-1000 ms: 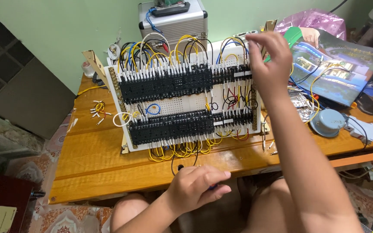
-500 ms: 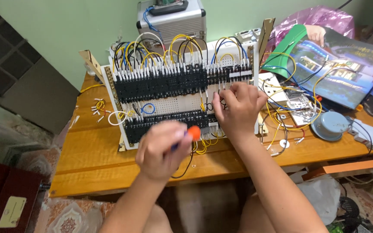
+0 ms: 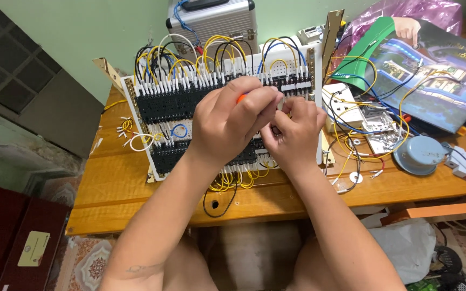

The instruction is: Connecting multiple colored wires to terminal blocks on a large circuit board assembly using a small screwdriver.

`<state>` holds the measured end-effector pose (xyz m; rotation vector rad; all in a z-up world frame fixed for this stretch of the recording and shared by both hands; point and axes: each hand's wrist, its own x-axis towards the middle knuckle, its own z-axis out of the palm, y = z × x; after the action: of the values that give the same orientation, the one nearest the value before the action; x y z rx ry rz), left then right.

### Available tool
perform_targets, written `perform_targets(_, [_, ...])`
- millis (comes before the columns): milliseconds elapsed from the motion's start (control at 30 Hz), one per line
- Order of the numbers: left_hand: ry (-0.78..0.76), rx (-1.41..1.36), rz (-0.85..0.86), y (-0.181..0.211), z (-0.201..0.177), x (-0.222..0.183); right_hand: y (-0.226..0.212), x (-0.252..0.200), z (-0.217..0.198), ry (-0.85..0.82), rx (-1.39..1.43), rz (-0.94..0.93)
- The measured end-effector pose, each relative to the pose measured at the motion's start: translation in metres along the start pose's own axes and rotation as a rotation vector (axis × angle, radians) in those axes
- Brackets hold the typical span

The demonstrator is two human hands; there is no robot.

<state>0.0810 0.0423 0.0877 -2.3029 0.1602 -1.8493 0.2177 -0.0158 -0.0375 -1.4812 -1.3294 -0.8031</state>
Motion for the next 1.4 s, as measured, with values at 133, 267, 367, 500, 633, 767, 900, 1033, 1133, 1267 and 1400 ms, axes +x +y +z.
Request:
perform_targets(133, [0.003,0.007,0.013,-0.001,0.001,0.001,0.000,0.002,-0.005,-0.007,0.032,-0.005])
perform_targets(267, [-0.038,0.083,0.065,0.000,0.004,0.001,-0.006,0.005,-0.010,-0.014,0.056,0.007])
perform_targets(367, [-0.064,0.089,0.106,-0.001,0.008,0.000,-0.010,0.006,-0.014,-0.023,0.043,0.012])
perform_targets(500, [-0.144,0.055,0.198,0.005,0.007,0.009,0.003,-0.009,-0.003,-0.047,0.035,0.037])
perform_targets(633, [-0.605,-0.004,0.055,0.009,-0.007,0.010,0.002,-0.008,-0.011,-0.149,0.108,0.079])
perform_targets(767, [-0.418,0.375,0.168,0.022,-0.009,0.018,0.006,-0.010,-0.009,-0.152,0.131,0.090])
perform_targets(900, [-0.590,0.567,0.061,0.024,-0.007,0.010,0.006,-0.006,-0.013,-0.170,0.155,0.094])
perform_targets(1033, [-0.691,0.366,-0.119,0.033,-0.016,0.011,0.001,0.001,-0.024,-0.124,0.211,0.005])
perform_targets(1133, [-0.554,0.123,-0.243,0.046,-0.039,0.011,-0.005,0.005,-0.030,0.043,0.272,-0.053])
perform_targets(1267, [-0.153,-0.166,-0.522,0.071,-0.062,-0.007,0.000,0.010,-0.040,0.069,0.468,0.089])
perform_targets(1400, [0.016,-0.129,-0.443,0.081,-0.047,-0.079,0.016,0.006,-0.038,0.040,0.738,0.315])
